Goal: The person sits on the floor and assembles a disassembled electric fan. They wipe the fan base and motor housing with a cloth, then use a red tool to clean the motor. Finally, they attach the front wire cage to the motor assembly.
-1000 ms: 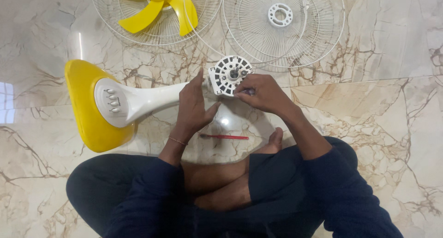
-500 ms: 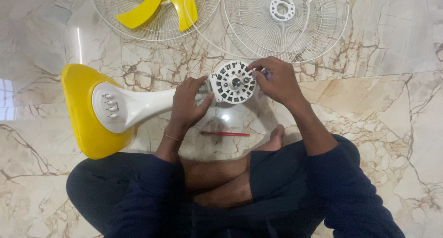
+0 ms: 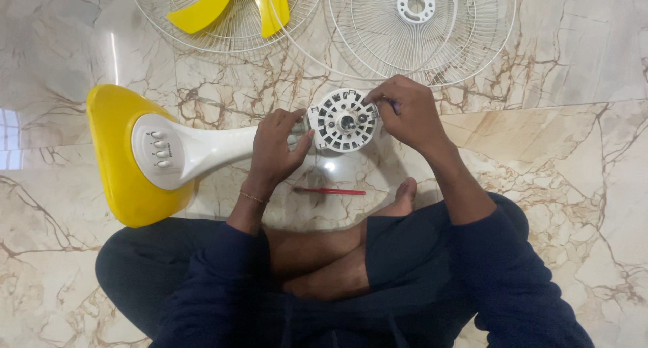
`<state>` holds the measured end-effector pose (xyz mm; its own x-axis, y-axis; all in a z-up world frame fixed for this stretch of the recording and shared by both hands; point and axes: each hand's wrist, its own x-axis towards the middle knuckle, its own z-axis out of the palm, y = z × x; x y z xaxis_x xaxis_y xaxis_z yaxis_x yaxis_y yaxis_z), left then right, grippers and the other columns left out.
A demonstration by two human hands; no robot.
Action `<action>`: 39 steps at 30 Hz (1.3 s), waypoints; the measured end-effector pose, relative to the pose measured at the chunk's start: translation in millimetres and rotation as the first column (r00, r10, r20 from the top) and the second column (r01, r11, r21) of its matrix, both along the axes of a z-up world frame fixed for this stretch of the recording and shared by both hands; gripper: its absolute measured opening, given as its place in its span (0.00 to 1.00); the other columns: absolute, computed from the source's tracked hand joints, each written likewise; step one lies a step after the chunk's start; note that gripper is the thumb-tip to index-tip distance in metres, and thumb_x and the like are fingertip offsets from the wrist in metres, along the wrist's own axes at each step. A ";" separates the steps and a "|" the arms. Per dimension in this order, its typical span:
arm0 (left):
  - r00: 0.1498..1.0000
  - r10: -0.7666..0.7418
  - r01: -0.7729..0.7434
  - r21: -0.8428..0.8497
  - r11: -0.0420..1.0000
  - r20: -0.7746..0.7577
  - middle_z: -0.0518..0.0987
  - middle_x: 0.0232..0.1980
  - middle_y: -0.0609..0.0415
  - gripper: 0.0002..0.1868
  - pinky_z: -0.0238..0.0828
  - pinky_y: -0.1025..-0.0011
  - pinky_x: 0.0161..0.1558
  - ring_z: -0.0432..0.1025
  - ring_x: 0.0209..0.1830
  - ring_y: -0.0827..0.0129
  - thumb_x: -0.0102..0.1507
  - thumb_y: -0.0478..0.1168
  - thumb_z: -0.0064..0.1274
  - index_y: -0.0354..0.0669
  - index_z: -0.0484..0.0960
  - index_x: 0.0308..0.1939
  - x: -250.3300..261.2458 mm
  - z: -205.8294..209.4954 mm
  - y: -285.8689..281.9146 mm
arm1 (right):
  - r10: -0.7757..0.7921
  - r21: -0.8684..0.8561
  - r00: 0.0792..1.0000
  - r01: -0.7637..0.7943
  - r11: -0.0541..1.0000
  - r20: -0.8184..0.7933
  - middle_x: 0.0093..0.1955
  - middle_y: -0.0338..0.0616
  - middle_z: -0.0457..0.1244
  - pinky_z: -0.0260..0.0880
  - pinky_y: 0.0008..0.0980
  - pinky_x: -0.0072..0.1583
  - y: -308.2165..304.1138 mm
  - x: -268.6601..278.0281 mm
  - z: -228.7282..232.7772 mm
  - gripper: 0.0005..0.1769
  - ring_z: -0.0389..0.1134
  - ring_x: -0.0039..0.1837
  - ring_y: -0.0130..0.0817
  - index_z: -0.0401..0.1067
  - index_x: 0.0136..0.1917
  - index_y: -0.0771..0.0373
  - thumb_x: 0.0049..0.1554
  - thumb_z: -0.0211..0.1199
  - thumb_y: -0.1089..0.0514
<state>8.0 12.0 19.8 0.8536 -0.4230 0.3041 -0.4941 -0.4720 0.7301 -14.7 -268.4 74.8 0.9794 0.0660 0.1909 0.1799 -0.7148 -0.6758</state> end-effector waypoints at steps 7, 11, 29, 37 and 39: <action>1.000 0.009 -0.009 -0.001 1.000 -0.011 0.73 0.43 0.46 0.21 0.64 0.58 0.51 0.69 0.46 0.53 0.64 0.43 0.57 0.37 0.79 0.59 -0.2 -3.6 -0.8 | -0.096 -0.236 0.990 0.071 0.969 -0.099 0.39 0.46 0.67 0.69 0.42 0.46 -10.6 -0.4 -9.1 0.08 0.70 0.43 0.44 0.78 0.47 0.60 0.57 0.62 0.56; 1.000 0.006 -0.006 -0.007 1.000 0.001 0.74 0.45 0.46 0.21 0.65 0.58 0.52 0.69 0.48 0.53 0.65 0.43 0.56 0.35 0.78 0.60 0.3 -4.8 -1.9 | -0.058 -0.313 0.972 -0.017 0.950 -0.229 0.38 0.49 0.67 0.70 0.46 0.47 -13.1 0.6 -23.9 0.13 0.70 0.43 0.49 0.79 0.49 0.59 0.57 0.63 0.50; 0.998 0.012 -0.014 0.038 0.999 0.054 0.70 0.67 0.38 0.38 0.61 0.53 0.66 0.66 0.65 0.46 0.63 0.44 0.59 0.32 0.64 0.73 1.4 -29.2 -5.4 | 0.244 -0.302 0.684 -0.575 0.760 -0.688 0.50 0.50 0.69 0.72 0.50 0.51 97.3 -72.3 -93.9 0.15 0.72 0.51 0.52 0.77 0.50 0.55 0.52 0.68 0.49; 0.996 0.020 -0.026 0.066 0.997 0.090 0.69 0.67 0.38 0.40 0.59 0.53 0.67 0.64 0.67 0.45 0.60 0.42 0.59 0.33 0.63 0.74 -3.6 -31.2 -5.2 | 0.551 -0.036 0.516 -0.751 0.660 -0.656 0.39 0.49 0.70 0.69 0.44 0.47 91.7 -30.9 -89.4 0.17 0.72 0.44 0.47 0.79 0.44 0.60 0.44 0.71 0.49; 0.993 0.015 -0.020 0.046 0.999 0.113 0.69 0.68 0.38 0.40 0.59 0.53 0.68 0.64 0.68 0.45 0.60 0.43 0.59 0.33 0.63 0.74 -0.7 -31.2 -5.7 | 0.589 0.192 0.499 -0.636 0.747 -0.636 0.37 0.45 0.70 0.69 0.37 0.44 67.4 -22.3 -60.7 0.16 0.70 0.40 0.39 0.78 0.44 0.61 0.45 0.69 0.50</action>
